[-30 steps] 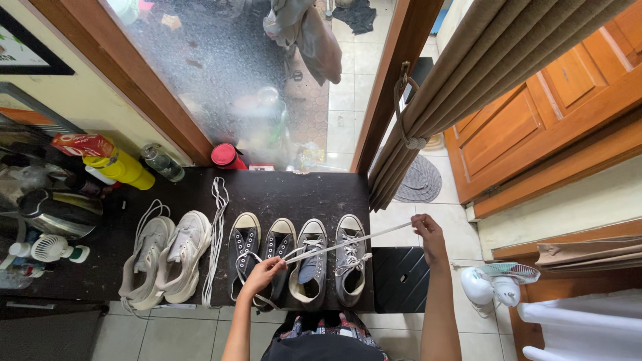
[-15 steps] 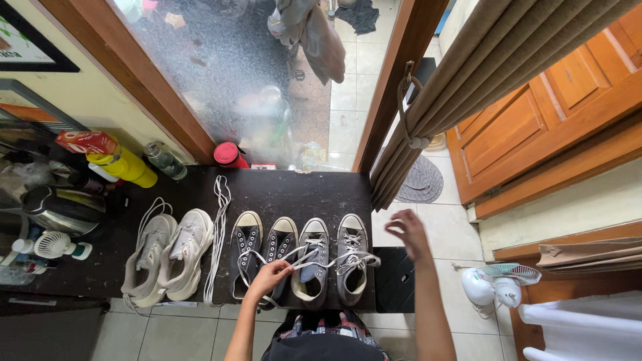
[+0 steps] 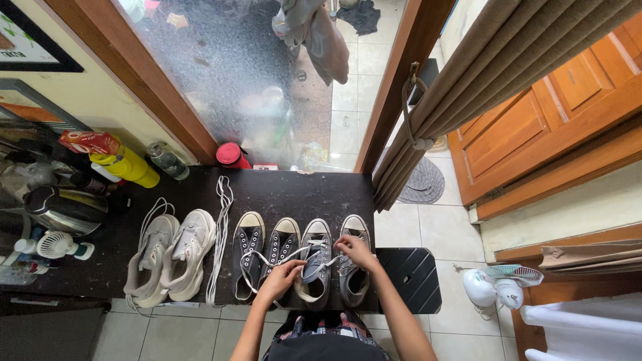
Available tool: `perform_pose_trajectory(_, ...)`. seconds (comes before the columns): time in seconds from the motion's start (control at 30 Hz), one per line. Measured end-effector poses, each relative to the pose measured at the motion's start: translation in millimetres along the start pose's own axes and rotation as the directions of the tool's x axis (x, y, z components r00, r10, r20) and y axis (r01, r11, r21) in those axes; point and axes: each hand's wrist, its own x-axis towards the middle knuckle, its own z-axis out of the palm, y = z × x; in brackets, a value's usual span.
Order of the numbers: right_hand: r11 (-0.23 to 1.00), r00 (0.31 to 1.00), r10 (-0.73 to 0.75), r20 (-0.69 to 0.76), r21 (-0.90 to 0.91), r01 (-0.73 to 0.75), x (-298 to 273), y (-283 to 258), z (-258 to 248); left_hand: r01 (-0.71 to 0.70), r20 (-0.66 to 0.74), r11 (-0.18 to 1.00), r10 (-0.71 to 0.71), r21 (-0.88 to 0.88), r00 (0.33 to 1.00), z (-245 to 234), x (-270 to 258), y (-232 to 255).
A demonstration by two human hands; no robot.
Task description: The person unlaces a pair of black canvas shoes and then relaces them. They remove the laces, thread them back through the eyelets, and tie the laces into a knot.
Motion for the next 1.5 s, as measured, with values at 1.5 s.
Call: perform_pose_trajectory(1.5, 0.734, 0.832, -0.482, -0.273, -0.644, 0.215, 9, -35, 86, -0.084, -0.225, 0.987, 0.113, 0.135, 0.968, 8, 85, -42)
